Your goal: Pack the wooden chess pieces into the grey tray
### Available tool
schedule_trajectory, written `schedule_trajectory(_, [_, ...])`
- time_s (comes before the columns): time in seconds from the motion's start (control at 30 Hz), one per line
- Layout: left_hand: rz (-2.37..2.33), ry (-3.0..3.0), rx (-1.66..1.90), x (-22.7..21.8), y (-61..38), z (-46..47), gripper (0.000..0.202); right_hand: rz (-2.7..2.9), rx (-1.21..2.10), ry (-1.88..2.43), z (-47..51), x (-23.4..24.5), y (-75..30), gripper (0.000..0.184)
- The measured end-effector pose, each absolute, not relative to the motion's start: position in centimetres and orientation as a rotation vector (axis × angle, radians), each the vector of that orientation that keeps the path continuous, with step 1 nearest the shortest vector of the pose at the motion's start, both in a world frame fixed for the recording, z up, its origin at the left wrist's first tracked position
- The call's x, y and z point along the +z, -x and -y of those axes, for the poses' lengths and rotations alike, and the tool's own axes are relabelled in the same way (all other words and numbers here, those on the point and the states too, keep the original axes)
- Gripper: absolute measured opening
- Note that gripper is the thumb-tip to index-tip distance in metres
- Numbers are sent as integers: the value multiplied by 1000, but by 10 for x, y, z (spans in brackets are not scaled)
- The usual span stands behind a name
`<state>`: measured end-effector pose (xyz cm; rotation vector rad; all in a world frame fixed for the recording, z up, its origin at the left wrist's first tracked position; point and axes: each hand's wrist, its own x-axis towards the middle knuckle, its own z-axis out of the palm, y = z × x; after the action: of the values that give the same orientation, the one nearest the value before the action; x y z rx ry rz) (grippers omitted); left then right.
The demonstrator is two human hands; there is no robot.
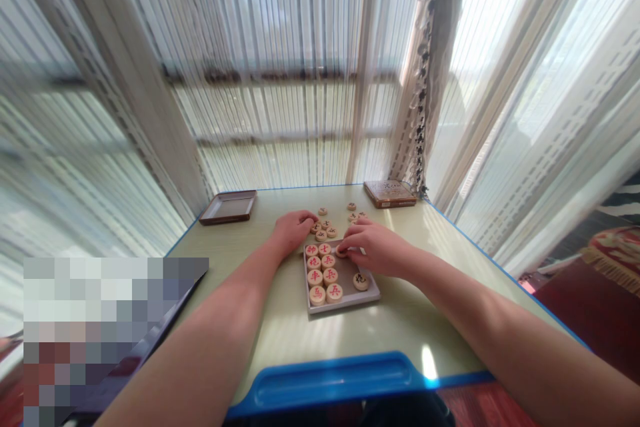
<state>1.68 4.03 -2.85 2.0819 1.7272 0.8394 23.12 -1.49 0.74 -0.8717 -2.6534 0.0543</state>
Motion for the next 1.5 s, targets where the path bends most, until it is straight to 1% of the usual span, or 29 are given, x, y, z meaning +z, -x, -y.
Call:
schedule_trajectory(0.13, [-1714,-2091,848,-30,-17,-41,31,2643,20,957,18,9,-231,15])
schedule_trajectory(0.33, [-1749,-2070,847,-30,-16,-44,31,2670,84,954,21,12,-231,8])
schedule_trajectory(0.53, [-1771,-2130,799,-29,-17,-43,32,2650,9,992,24,15,-231,20])
schedule_trajectory(0.67, [-1905,-2170,795,-25,-19,-46,39,2689,39,921,25,17,-233,18])
schedule_trajectory(0.8, [-2122,-2053,696,-21,-21,-50,46,2674,25,978,24,16,-233,13])
schedule_trajectory(0.93, [-2129,-2032,664,-20,-21,-50,43,2659,-11,1035,23,15,-233,14])
schedule_trajectory(1.23, [-2074,-2075,657,-21,-25,-51,35,2664,-6,1022,23,15,-236,14])
schedule_trajectory(1.37, [-1993,-2060,789,-19,-24,-50,28,2693,-6,994,23,16,-239,17])
schedule_trajectory(1.5, [-1737,-2122,1112,-14,-25,-45,18,2689,-25,993,21,15,-242,14])
